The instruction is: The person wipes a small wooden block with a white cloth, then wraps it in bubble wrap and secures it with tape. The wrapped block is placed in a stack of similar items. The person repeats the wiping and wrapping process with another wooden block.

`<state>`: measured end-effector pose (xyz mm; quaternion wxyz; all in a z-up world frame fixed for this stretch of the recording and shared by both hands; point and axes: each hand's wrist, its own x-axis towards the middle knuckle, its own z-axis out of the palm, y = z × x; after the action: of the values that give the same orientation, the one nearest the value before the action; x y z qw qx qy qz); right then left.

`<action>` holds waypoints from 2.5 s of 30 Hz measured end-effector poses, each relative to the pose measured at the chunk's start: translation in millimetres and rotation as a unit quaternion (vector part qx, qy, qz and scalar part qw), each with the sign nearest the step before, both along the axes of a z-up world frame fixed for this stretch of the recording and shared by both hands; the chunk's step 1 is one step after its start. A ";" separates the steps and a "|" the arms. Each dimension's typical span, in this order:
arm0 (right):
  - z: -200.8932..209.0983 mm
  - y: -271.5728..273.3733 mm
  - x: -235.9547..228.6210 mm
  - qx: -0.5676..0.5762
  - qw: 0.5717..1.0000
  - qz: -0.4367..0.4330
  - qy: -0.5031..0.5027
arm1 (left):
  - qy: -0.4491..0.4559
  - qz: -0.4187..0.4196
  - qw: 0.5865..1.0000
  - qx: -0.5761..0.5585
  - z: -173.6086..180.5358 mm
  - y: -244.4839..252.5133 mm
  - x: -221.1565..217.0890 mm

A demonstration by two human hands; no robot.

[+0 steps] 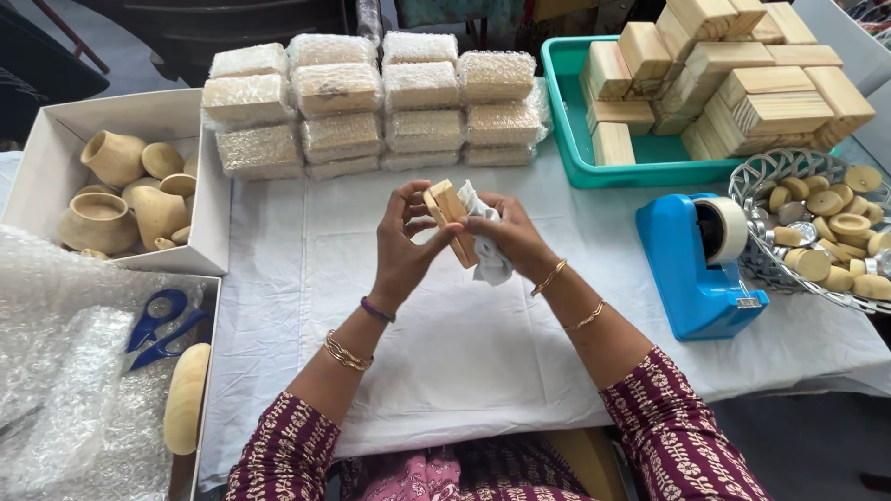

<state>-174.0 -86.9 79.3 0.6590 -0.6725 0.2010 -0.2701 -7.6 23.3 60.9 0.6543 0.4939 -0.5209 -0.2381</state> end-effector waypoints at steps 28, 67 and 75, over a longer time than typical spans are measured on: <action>28.3 18.0 -7.9 -0.419 0.871 0.073 0.246 | 0.328 -0.146 0.931 -0.064 4.6 1.9 47.2; -22.9 -69.6 -13.6 -0.264 0.914 -0.305 -0.044 | -0.042 -0.052 0.986 -0.154 21.3 -6.4 2.3; -24.3 -38.5 4.8 -0.312 0.920 -0.236 0.034 | -0.668 -0.079 0.708 -0.216 -39.9 -10.7 0.6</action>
<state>-169.1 -125.4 55.0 0.3262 -0.7856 0.2816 -0.4439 -7.0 12.6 21.1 0.2024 0.3261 -0.8963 0.2219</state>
